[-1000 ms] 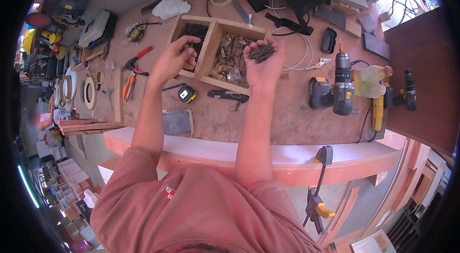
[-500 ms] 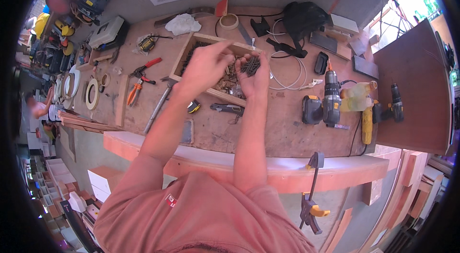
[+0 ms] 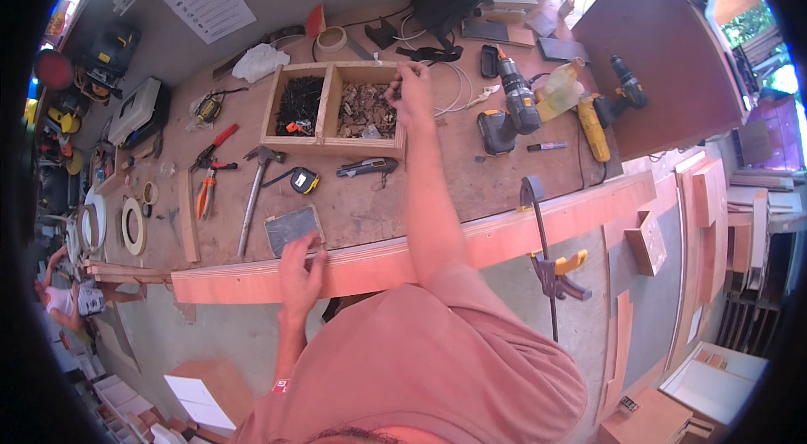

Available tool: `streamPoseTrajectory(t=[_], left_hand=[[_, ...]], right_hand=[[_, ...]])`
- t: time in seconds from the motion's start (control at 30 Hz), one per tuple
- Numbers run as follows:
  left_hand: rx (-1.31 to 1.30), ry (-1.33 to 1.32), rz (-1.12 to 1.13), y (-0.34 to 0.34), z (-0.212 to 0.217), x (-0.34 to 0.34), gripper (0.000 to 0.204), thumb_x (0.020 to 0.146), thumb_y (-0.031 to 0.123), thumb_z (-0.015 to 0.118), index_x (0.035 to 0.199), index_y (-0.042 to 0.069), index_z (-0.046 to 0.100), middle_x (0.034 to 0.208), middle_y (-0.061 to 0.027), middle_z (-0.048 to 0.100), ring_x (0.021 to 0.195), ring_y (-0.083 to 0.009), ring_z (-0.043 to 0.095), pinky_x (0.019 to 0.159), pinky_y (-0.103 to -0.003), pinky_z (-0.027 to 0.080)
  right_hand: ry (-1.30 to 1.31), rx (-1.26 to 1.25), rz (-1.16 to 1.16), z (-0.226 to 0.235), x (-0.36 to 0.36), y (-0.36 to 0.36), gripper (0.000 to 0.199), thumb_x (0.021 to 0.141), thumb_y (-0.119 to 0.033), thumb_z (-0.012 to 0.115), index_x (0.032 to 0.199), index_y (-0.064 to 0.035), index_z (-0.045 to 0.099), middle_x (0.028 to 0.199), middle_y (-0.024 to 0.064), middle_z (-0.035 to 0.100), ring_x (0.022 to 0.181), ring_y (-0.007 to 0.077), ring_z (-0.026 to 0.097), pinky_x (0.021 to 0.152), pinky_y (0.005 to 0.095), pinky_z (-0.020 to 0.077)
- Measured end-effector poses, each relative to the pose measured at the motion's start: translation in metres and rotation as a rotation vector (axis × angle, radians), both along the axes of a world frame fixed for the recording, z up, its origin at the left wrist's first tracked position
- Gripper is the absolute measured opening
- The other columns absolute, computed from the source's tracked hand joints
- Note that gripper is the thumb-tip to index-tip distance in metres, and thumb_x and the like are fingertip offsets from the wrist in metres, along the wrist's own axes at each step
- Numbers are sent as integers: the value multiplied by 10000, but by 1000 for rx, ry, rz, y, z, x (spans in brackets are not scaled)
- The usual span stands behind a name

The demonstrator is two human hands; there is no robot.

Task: The person selects screws from a compartmentalized box, places them on a clamped wooden plank, and uses a cordless drill to drive the screws into the wood. The task involves sorting fasteners, positioning them, and drilling to secure the plank.

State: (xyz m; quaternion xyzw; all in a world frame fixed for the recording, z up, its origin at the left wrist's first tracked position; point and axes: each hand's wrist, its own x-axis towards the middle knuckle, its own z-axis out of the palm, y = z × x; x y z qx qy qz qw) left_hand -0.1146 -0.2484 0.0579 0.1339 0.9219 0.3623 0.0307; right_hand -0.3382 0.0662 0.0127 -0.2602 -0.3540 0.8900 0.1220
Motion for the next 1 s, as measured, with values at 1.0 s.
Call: streamPoseTrajectory(t=[1.0], left_hand=[[76,136,-90,-1,-18,8,243,896,179,709,1107,61,702,1025,-94,703,977,-291,629,868,-405,458]], right_hand=[[-965,1706,364,-107,97,67,239,918,-148,623,1081,-4,724,1100,244,715,1077,391,698,902,478,576]])
